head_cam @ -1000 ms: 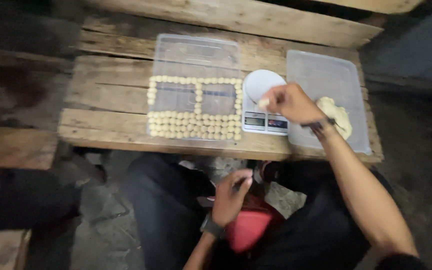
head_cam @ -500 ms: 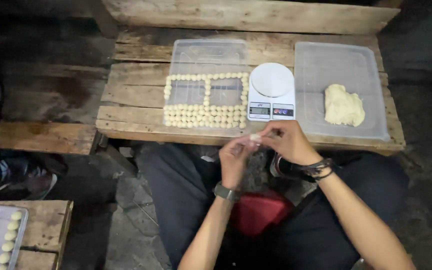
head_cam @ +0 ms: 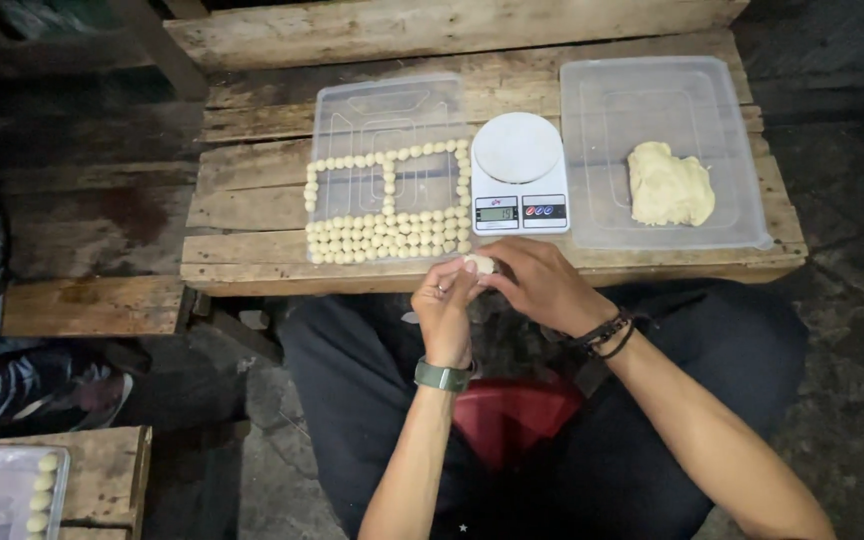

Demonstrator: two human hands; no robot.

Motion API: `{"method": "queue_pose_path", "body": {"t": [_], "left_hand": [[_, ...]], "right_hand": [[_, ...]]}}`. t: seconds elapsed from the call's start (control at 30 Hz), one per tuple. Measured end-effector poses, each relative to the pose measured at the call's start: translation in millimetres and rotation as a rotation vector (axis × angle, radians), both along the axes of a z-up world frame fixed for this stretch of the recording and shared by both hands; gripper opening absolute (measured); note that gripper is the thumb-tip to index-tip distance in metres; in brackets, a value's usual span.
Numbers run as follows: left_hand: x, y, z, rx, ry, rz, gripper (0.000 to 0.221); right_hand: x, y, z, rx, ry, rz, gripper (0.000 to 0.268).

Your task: The person repeatedly pinches off small pieces of dough from a larger mass, rolls them into uniform balls between their palms, and places them into a clear plastic tray. They occasionally weigh a piece on a digital scale to check size before continuing.

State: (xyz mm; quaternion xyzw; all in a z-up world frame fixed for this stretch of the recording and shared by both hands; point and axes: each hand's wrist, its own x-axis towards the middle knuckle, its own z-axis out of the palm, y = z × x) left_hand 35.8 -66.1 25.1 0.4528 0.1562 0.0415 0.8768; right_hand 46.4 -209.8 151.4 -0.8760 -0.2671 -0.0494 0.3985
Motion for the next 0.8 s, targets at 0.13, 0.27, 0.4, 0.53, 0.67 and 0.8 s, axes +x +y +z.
{"method": "queue_pose_path", "body": {"t": [0.13, 0.27, 0.4, 0.53, 0.67, 0.8], "left_hand": [[-9, 9, 24, 0.091, -0.076, -0.114, 0.038], [-12, 22, 42, 0.253, -0.183, -0.283, 0.058], [-1, 20, 6, 0.165, -0.073, -0.245, 0.033], [1, 24, -25, 0.182, -0.080, -0.255, 0.028], [-3, 23, 12, 0.121, -0.058, -0.288, 0.021], [4, 22, -4, 0.046, -0.048, -0.283, 0.016]], "right_hand": [[3, -3, -10, -0.016, 0.007, -0.007, 0.010], [4, 4, -14, 0.008, 0.038, 0.006, 0.011], [5, 9, -12, 0.004, 0.016, 0.085, 0.015], [3, 12, -7, -0.115, -0.087, 0.179, 0.015], [7, 7, 6, -0.123, -0.017, 0.221, 0.023], [15, -7, 16, -0.155, 0.057, 0.127, 0.019]]}}
